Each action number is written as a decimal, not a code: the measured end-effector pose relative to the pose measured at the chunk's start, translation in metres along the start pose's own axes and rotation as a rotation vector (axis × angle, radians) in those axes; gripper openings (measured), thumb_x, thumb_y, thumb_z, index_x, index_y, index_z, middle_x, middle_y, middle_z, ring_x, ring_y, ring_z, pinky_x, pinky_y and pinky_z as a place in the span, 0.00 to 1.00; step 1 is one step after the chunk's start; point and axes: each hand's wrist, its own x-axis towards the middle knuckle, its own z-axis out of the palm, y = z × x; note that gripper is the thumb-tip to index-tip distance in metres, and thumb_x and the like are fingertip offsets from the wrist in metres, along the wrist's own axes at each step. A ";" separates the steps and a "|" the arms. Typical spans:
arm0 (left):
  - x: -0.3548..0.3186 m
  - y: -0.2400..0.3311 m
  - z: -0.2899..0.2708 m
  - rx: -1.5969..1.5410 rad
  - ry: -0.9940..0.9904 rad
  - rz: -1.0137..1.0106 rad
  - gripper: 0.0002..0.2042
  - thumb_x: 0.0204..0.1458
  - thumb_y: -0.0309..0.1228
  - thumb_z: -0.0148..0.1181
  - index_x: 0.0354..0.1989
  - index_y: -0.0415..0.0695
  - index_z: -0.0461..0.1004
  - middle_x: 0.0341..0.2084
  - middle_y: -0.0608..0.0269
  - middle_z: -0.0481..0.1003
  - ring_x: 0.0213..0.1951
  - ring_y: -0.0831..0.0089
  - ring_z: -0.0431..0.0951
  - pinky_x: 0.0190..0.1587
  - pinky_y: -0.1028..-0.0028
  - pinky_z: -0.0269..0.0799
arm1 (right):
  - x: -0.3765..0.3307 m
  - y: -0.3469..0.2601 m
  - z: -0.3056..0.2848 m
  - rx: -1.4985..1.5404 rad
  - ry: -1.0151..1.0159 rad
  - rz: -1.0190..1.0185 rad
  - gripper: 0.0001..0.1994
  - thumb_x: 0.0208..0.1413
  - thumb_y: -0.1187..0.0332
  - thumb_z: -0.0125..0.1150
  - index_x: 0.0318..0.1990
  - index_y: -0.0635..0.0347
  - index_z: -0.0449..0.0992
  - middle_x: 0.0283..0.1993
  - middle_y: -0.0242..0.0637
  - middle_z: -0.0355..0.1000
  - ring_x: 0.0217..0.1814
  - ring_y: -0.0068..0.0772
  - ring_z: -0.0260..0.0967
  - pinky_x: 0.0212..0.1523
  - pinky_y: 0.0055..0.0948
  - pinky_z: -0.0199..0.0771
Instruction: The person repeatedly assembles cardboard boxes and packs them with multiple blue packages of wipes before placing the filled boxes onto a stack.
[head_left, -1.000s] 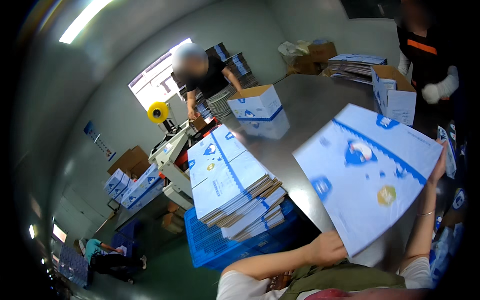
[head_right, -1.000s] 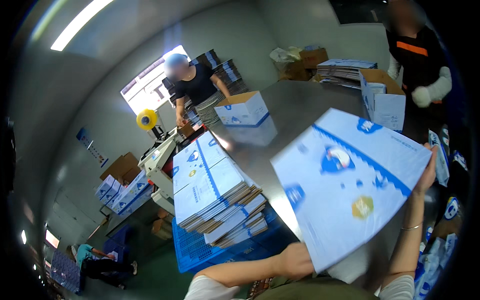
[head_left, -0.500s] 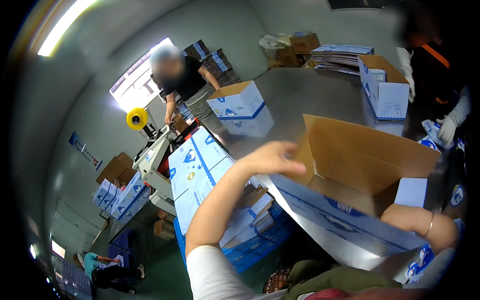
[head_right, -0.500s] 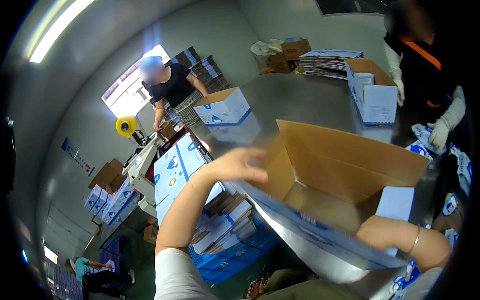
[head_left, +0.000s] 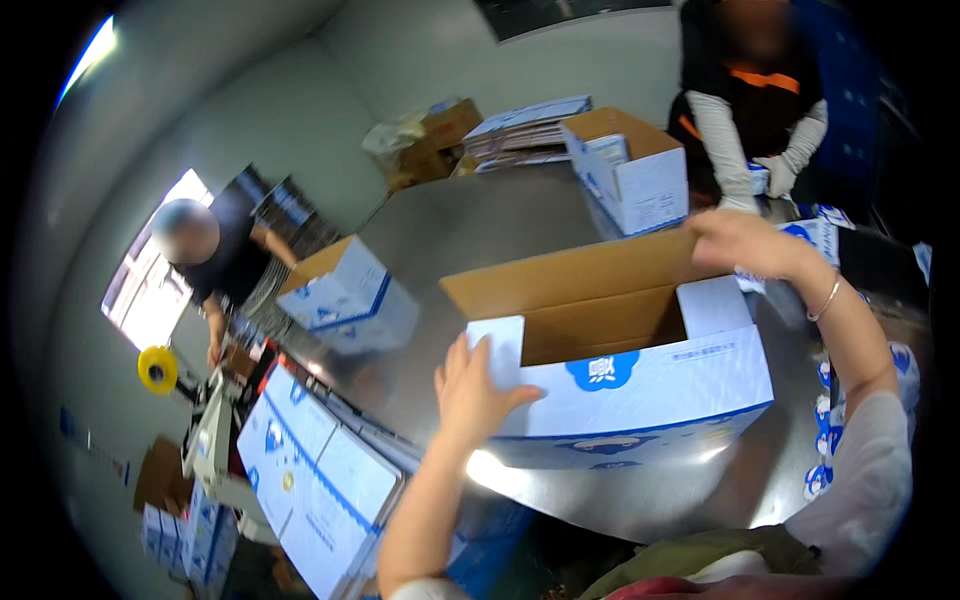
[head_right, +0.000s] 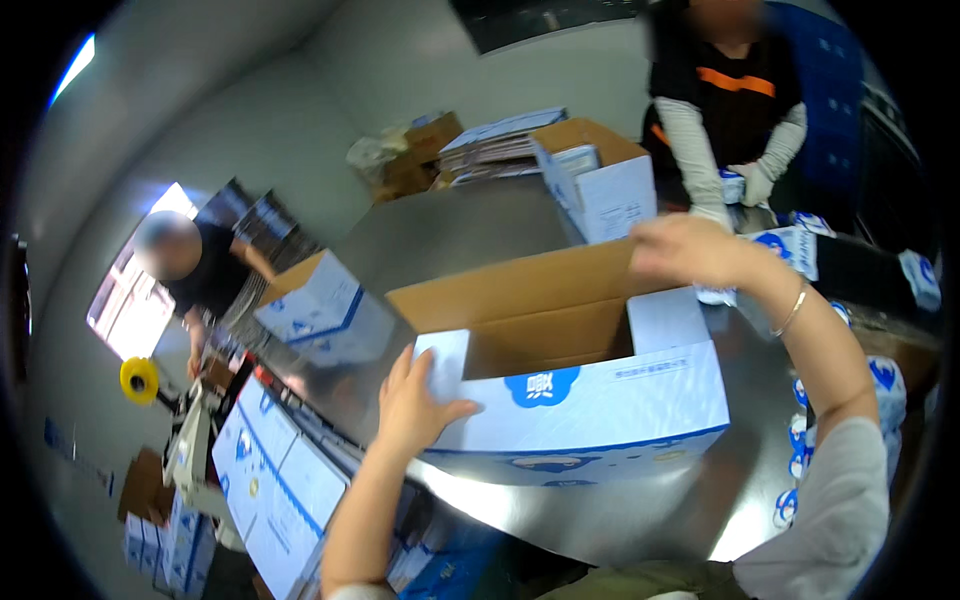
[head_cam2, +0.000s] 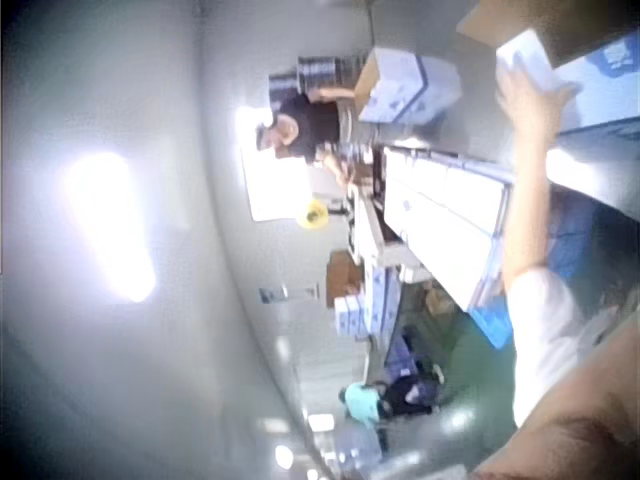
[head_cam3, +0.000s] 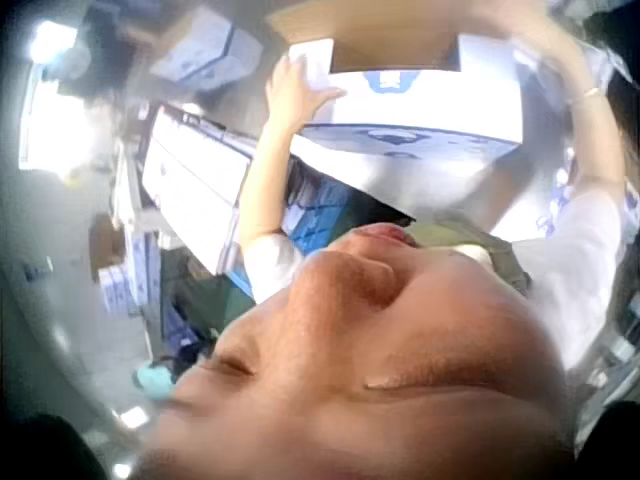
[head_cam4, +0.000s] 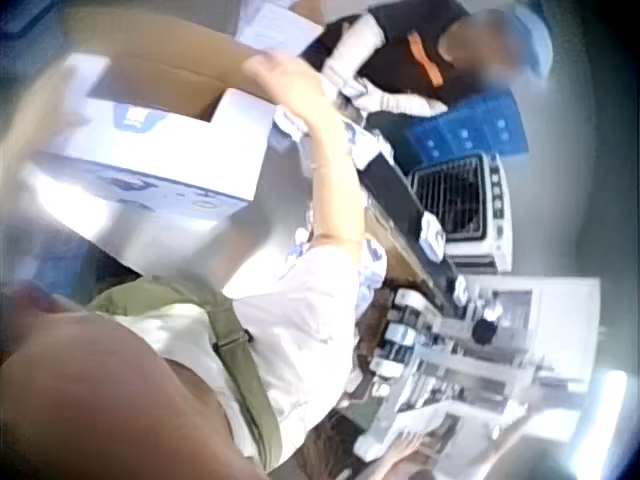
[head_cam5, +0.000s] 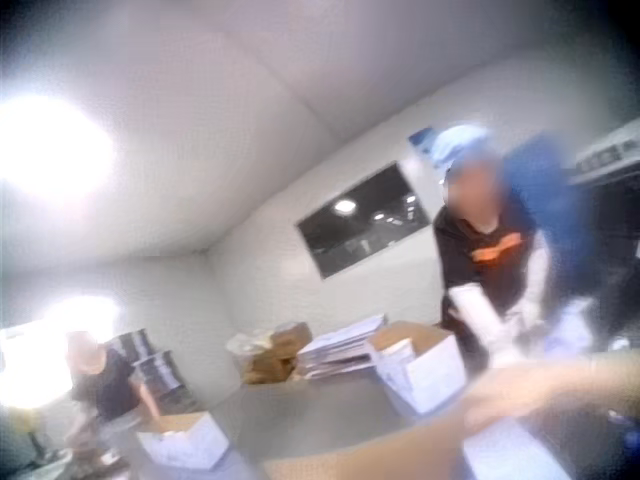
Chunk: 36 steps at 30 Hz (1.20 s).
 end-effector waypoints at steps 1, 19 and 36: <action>-0.003 -0.004 0.005 -0.015 0.090 -0.064 0.48 0.30 0.55 0.72 0.60 0.37 0.62 0.62 0.41 0.58 0.66 0.49 0.53 0.64 0.48 0.45 | -0.005 -0.013 0.004 -0.142 -0.088 -0.017 0.35 0.53 0.48 0.57 0.59 0.68 0.61 0.61 0.55 0.60 0.63 0.53 0.58 0.64 0.42 0.57; -0.104 0.120 0.183 -1.277 0.054 -0.215 0.36 0.51 0.31 0.62 0.66 0.37 0.48 0.58 0.52 0.60 0.57 0.67 0.63 0.61 0.67 0.57 | -0.198 0.034 0.078 0.481 0.201 0.178 0.45 0.55 0.34 0.43 0.69 0.63 0.48 0.73 0.50 0.43 0.76 0.45 0.35 0.72 0.42 0.30; -0.065 0.164 -0.044 -0.305 -0.429 0.291 0.19 0.47 0.31 0.63 0.49 0.41 0.71 0.36 0.49 0.78 0.39 0.55 0.79 0.43 0.66 0.73 | -0.114 -0.087 0.059 -0.110 -0.159 -0.251 0.08 0.36 0.72 0.60 0.29 0.53 0.76 0.32 0.34 0.74 0.38 0.37 0.71 0.39 0.37 0.70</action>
